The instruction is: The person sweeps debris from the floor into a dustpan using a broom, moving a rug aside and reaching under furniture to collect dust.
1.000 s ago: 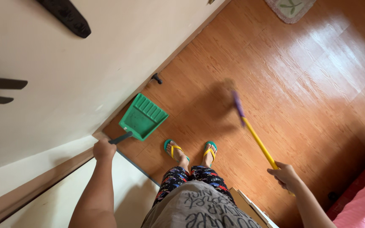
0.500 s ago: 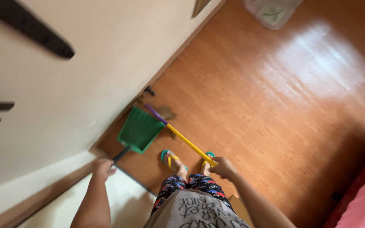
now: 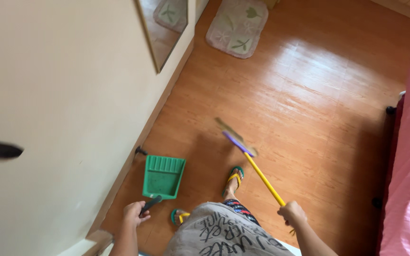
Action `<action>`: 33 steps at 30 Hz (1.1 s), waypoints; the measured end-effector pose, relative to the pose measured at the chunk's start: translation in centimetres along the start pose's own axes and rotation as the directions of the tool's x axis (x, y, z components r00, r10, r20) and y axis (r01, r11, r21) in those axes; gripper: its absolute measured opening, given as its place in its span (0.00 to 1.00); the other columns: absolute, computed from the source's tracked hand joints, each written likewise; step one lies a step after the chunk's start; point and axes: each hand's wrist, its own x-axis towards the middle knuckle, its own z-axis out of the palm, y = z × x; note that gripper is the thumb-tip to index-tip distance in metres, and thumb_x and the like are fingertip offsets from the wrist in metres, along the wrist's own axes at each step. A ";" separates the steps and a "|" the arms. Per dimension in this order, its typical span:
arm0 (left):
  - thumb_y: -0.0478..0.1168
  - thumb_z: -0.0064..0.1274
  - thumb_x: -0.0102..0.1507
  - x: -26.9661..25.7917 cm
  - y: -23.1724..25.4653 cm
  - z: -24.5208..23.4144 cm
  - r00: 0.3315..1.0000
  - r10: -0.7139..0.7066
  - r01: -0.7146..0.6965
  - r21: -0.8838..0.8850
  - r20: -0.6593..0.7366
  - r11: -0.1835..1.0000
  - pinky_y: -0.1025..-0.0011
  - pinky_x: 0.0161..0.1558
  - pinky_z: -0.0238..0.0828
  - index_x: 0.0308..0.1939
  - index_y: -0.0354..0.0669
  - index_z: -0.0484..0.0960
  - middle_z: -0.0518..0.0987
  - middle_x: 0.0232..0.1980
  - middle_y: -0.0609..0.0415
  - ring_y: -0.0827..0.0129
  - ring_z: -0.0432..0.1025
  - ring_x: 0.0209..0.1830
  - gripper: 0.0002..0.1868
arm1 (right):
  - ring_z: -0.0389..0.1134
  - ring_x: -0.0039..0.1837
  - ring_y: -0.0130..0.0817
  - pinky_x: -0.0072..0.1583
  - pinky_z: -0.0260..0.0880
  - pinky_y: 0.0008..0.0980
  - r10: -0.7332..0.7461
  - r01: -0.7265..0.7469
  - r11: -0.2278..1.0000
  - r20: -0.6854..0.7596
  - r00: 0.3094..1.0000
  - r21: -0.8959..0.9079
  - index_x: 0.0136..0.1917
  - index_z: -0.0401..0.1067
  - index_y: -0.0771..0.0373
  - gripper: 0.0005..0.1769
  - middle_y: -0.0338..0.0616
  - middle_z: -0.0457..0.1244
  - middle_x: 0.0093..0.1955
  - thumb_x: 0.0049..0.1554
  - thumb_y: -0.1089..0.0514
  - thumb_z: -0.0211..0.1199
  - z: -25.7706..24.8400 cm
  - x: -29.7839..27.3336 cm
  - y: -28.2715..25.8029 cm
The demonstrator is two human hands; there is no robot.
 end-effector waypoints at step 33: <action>0.35 0.48 0.64 -1.1 52.3 73.6 0.917 0.178 -0.343 0.476 0.358 0.810 0.59 0.25 0.77 0.50 0.42 0.84 0.81 0.39 0.45 0.63 0.72 0.18 0.14 | 0.70 0.65 0.45 0.69 0.65 0.58 0.311 -0.286 0.914 0.042 0.950 -0.288 0.58 0.81 0.49 0.19 0.43 0.70 0.62 0.51 0.57 0.72 -56.7 35.1 -14.0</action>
